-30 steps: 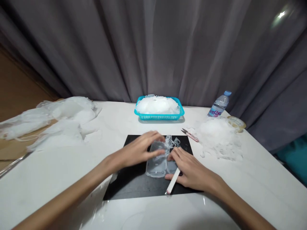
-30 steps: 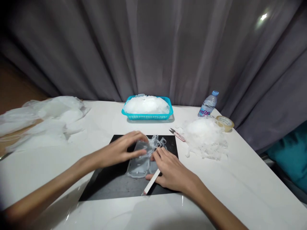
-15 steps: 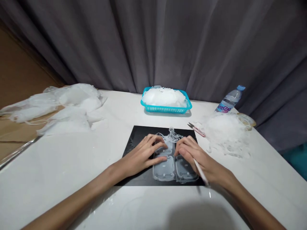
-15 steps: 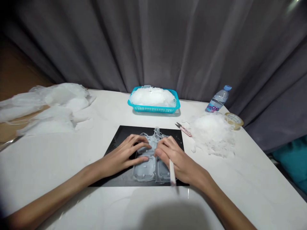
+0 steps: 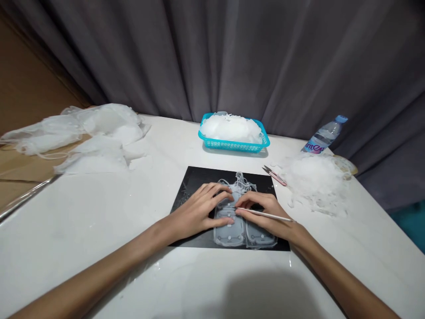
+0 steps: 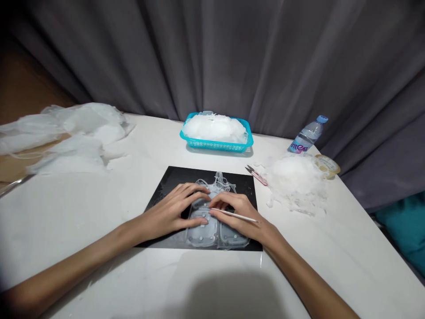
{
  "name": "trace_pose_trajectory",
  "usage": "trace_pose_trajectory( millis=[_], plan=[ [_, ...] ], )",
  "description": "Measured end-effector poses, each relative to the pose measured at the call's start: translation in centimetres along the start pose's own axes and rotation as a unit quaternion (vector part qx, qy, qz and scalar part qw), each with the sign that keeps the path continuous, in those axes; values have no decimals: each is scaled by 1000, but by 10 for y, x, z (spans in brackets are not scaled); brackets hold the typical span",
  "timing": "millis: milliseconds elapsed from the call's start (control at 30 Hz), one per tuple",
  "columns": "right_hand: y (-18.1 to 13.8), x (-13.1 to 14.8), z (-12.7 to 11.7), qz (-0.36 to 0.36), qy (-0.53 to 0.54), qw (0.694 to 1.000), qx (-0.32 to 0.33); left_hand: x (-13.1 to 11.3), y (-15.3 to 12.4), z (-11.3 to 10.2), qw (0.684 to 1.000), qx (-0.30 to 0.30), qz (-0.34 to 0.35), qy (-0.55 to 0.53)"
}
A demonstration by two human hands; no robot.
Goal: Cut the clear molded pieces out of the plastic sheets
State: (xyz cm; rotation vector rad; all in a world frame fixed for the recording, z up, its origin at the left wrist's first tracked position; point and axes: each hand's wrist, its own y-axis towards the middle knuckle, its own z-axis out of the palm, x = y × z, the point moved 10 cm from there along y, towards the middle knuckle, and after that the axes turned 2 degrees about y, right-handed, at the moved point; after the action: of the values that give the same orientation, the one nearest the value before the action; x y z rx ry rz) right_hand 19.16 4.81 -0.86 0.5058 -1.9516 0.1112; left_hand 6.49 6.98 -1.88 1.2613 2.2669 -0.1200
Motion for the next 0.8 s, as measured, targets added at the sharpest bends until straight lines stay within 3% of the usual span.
trace_pose_trajectory(
  millis=[233, 467, 800],
  plan=[
    [0, 6, 12, -60, -24, 997, 32, 2, 2, -2, 1000, -7, -16, -17],
    [-1, 7, 13, -71, -45, 996, 36, 5, 2, -1, 999, -7, -24, -36],
    [-4, 16, 25, -154, -145, 977, 43, 1, 2, -2, 1000, -11, 4, 15]
  ],
)
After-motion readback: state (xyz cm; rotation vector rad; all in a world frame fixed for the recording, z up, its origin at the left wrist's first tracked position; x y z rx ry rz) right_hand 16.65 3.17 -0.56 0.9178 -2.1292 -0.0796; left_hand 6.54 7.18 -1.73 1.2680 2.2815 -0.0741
